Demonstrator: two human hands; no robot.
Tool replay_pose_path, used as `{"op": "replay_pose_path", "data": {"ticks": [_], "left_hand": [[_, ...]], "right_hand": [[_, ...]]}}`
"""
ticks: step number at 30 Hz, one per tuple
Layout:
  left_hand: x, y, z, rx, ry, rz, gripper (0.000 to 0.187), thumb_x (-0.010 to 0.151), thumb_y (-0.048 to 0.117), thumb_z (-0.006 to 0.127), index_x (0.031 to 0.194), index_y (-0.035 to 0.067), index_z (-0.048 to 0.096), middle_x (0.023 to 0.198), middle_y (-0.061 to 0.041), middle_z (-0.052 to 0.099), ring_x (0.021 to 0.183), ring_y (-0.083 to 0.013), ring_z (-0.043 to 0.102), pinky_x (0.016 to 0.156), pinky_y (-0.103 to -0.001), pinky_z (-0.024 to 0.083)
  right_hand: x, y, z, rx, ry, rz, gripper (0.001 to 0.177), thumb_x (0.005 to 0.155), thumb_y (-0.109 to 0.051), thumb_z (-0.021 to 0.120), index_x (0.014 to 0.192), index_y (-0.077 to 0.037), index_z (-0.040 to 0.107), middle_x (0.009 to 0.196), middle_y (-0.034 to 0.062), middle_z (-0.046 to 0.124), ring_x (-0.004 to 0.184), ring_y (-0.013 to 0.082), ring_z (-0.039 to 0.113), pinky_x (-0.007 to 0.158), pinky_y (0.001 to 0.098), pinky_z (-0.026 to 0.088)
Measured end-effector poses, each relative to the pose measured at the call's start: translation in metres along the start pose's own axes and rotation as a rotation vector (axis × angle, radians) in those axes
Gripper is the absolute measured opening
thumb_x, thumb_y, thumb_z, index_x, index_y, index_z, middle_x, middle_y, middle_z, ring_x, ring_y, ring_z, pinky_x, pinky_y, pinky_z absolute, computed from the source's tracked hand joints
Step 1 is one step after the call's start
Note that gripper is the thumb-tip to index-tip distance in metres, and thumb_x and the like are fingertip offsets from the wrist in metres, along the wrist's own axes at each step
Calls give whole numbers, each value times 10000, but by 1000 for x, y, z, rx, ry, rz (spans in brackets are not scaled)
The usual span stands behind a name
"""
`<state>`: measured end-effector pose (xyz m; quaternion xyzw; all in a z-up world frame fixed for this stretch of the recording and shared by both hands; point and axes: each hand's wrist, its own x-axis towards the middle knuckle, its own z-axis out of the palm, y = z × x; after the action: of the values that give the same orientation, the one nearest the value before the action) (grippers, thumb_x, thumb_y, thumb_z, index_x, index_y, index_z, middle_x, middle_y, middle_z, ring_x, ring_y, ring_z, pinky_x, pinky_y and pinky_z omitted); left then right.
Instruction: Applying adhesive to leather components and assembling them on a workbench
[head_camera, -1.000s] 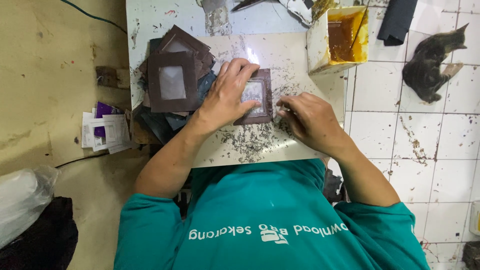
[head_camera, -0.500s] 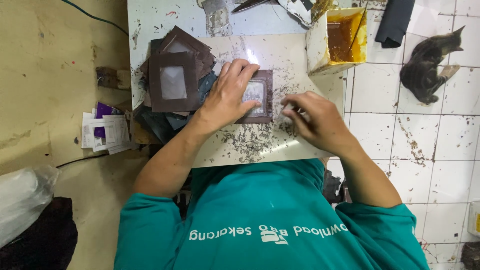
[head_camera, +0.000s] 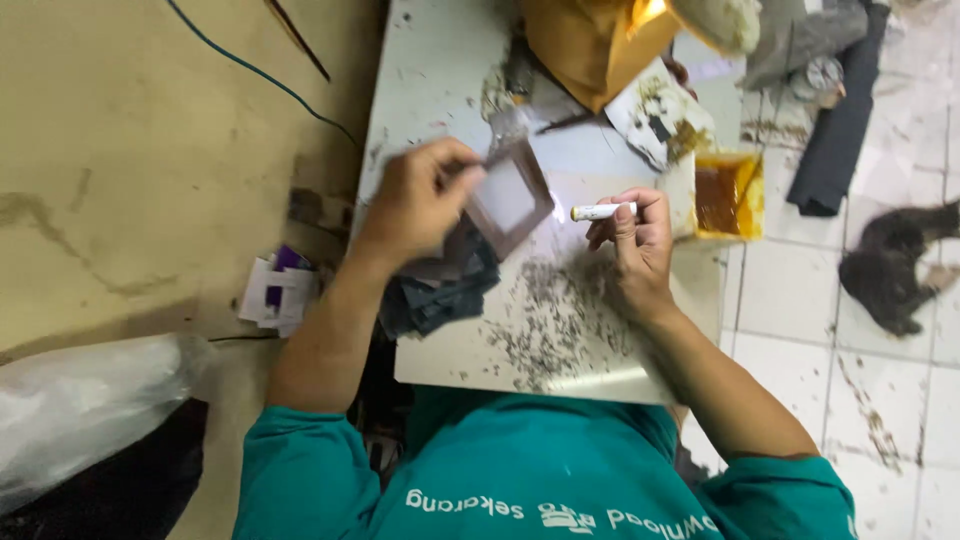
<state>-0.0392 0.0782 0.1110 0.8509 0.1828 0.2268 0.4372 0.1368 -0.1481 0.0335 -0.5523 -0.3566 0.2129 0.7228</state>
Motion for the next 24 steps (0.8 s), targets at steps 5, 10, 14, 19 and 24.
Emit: {"op": "replay_pose_path", "data": {"ticks": [5,10,14,19,24], "left_hand": [[53,-72,-38,-438,380,-214,174,968,58,746,1106,-7,662,862,-112,743,675,-194,751,575,-320,670],[125,-146,-48,-448,484,-392,111,947,-14,690,1058,-23,695,935,-75,660,853,-179,704,690,-320,768],[170,-184,-47,-405,519,-435,155,938,50,722,1083,2,696,958,-72,653,863,-160,691,702,-294,757],[216,-232,-33,-364,555,-450,146,945,97,709,1074,27,707,958,-59,703,827,-145,704,654,-272,732],[243,-271,-25,-297,581,-410,57,942,87,685,979,44,689,865,-64,734,644,-137,701,532,-313,670]], "right_hand": [[5,25,14,56,64,144,217,1141,-230,431,1211,-26,451,1040,98,629,763,108,644,671,249,571],[8,19,12,-66,-37,220,217,1110,-224,469,1202,-28,482,1099,130,620,847,158,602,724,264,558],[12,23,9,11,-36,252,187,1105,-183,473,1212,-30,489,1088,125,612,834,168,598,702,271,541],[14,25,10,9,-33,231,172,1102,-184,485,1189,-37,499,1096,145,646,825,177,616,749,273,548],[15,27,10,26,-34,237,165,1099,-179,492,1186,-40,502,1091,150,646,813,185,625,749,282,549]]}}
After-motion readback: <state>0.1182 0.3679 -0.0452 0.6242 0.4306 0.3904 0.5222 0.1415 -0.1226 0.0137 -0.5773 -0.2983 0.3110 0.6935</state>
